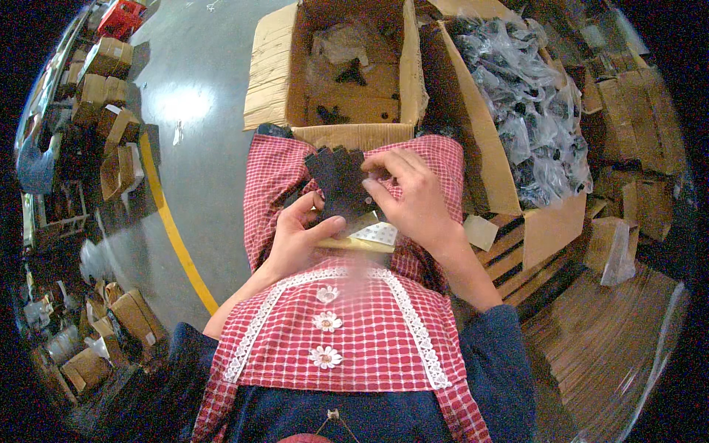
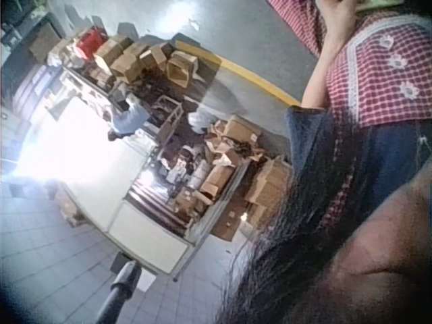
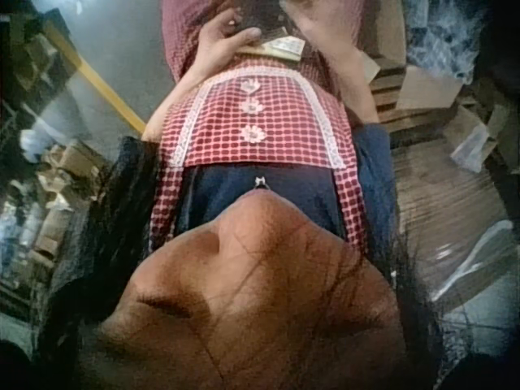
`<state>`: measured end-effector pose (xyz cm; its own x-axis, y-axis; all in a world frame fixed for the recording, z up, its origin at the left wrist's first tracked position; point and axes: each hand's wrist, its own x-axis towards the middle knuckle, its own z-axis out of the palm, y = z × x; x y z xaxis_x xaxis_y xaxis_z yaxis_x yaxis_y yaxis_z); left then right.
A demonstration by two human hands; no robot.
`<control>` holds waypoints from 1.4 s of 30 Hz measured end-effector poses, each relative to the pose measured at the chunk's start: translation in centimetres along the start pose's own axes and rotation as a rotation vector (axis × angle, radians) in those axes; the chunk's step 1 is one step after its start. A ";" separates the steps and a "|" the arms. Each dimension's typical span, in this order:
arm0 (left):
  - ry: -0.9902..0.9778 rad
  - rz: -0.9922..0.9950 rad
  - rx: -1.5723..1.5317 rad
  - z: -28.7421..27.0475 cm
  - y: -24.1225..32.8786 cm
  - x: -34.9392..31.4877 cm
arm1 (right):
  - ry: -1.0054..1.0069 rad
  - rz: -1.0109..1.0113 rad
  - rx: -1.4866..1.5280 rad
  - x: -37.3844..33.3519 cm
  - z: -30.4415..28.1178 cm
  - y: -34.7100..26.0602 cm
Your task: The person applies adhesive pads to black plastic furniture components by peeling the backing from a sheet of pads, pressing them onto the underside of each part, and placing the finished items into a plastic bag.
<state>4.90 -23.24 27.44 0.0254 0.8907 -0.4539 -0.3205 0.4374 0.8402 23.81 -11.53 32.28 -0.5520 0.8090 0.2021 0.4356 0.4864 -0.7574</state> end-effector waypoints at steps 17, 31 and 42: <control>-0.067 -0.037 -0.269 0.1 -0.3 0.2 | -0.021 -0.130 0.152 0.0 2.3 0.8; -0.052 -0.028 -0.171 0.1 0.6 -0.1 | 0.087 -0.296 -0.146 -0.9 3.2 0.9; -0.032 -0.051 0.011 -0.1 -0.1 0.2 | 0.044 -0.264 -0.494 -1.1 3.3 -0.2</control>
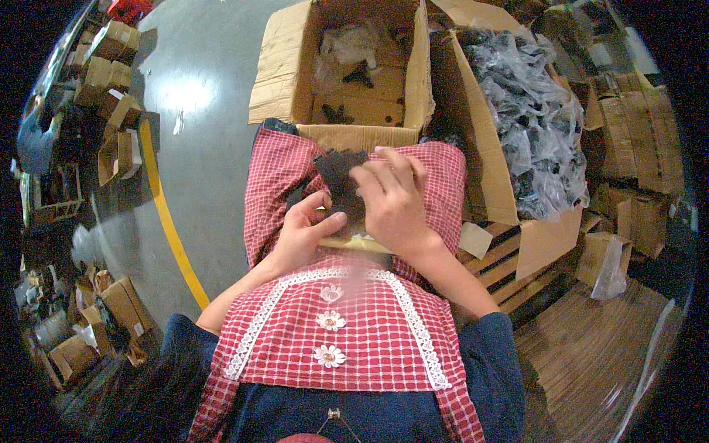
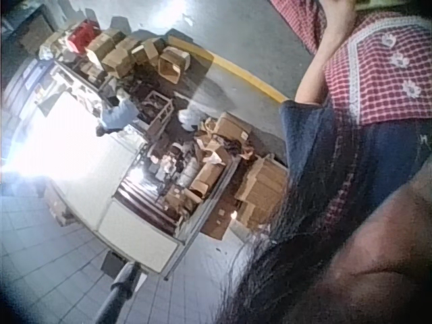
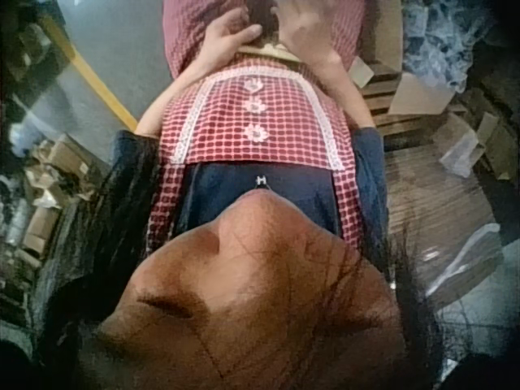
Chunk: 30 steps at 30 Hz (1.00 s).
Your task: The person applies adhesive pads to black plastic furniture components by peeling the backing from a sheet of pads, pressing them onto the underside of each part, and placing the finished items into a plastic bag.
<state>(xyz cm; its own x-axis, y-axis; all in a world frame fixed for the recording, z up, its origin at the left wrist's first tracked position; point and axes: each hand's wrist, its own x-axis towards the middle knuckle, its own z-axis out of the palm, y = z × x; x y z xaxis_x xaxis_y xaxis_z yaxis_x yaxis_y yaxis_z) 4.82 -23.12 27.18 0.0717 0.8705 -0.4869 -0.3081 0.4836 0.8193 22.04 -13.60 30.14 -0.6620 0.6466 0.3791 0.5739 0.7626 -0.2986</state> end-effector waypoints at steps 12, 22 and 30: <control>0.047 0.153 -0.294 0.2 -0.3 -0.3 | -0.625 0.453 0.720 -1.6 -2.3 4.4; 0.052 0.249 -0.365 0.1 -0.1 -0.7 | -0.363 0.634 1.077 -4.3 -1.9 2.0; 0.072 0.246 -0.376 0.2 0.2 -1.1 | -0.225 0.806 1.294 -4.4 -2.4 0.7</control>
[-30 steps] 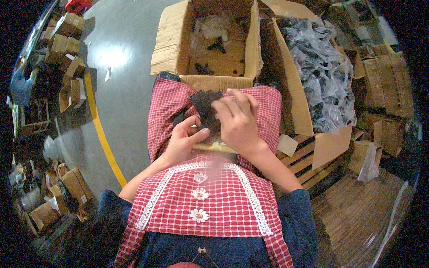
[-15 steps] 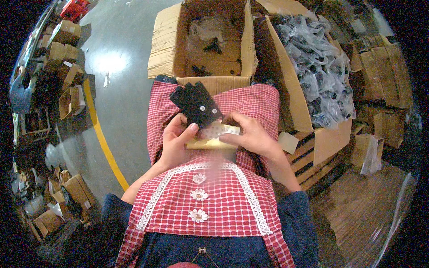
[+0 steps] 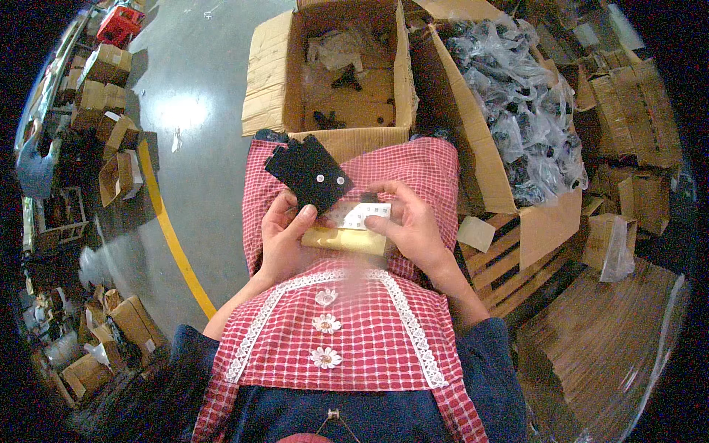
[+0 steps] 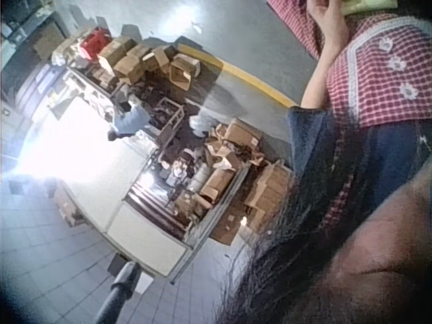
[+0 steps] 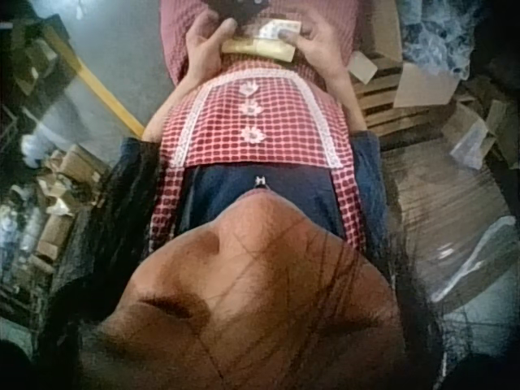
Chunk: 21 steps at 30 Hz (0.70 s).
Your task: The person applies adhesive pads to black plastic furniture components by peeling the backing from a sheet of pads, pressing them onto the underside of each part, and placing the finished items into a plastic bag.
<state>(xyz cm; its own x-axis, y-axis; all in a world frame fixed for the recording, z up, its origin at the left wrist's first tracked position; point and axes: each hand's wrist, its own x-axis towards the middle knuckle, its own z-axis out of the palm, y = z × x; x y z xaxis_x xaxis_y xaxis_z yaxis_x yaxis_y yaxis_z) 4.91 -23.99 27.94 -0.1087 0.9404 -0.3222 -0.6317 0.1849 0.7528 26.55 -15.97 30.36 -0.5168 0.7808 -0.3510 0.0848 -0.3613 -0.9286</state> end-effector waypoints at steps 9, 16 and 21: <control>-0.017 0.012 0.033 -0.3 -0.4 -0.2 | -0.015 0.057 -0.048 -0.5 -1.1 1.1; -0.027 0.004 0.077 0.3 -0.2 -0.2 | 0.047 -0.104 -0.245 -0.7 -0.9 1.4; -0.029 -0.015 0.154 0.2 -0.1 0.0 | 0.139 -0.322 -0.633 -1.3 0.0 0.2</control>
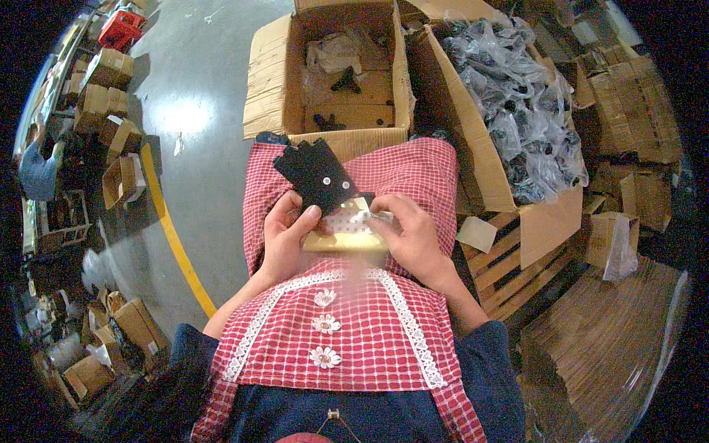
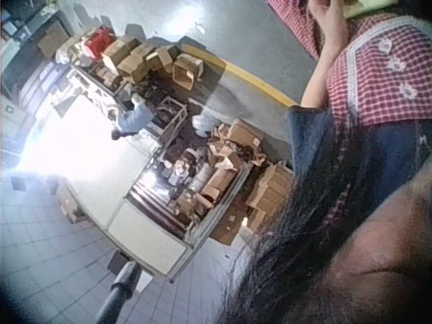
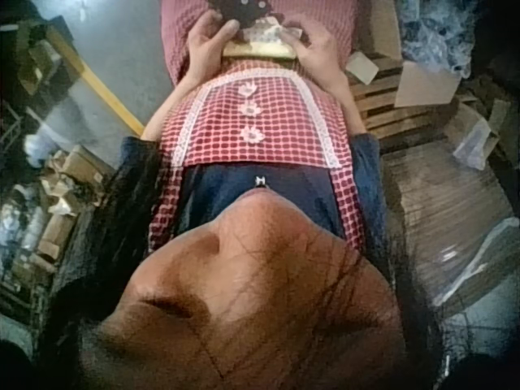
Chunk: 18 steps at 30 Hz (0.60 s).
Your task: The person applies adhesive pads to black plastic furniture components by peeling the backing from a sheet of pads, pressing them onto the underside of each part, and placing the finished items into a plastic bag.
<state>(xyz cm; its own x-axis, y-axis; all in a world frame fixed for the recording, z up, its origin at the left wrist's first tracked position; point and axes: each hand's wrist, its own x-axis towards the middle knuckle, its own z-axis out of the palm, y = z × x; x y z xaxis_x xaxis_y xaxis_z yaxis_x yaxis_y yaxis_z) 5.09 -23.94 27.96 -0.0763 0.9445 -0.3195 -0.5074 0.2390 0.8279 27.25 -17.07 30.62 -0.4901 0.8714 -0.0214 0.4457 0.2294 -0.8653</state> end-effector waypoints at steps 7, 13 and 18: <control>-0.016 -0.036 -0.026 0.0 -0.1 0.3 | -0.003 -0.136 -0.091 -0.3 0.4 1.1; -0.014 -0.070 0.001 0.0 0.0 0.4 | -0.018 -0.059 -0.010 0.0 0.2 1.8; 0.014 -0.063 0.016 0.4 0.2 0.4 | -0.032 -0.157 -0.199 0.5 -0.3 1.4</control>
<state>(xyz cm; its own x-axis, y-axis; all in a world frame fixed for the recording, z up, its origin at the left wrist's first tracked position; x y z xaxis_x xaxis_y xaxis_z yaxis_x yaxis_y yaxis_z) 5.35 -23.43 28.20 -0.0568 0.9241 -0.3779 -0.4981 0.3018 0.8129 27.88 -16.19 29.53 -0.5867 0.8051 0.0871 0.4996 0.4445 -0.7435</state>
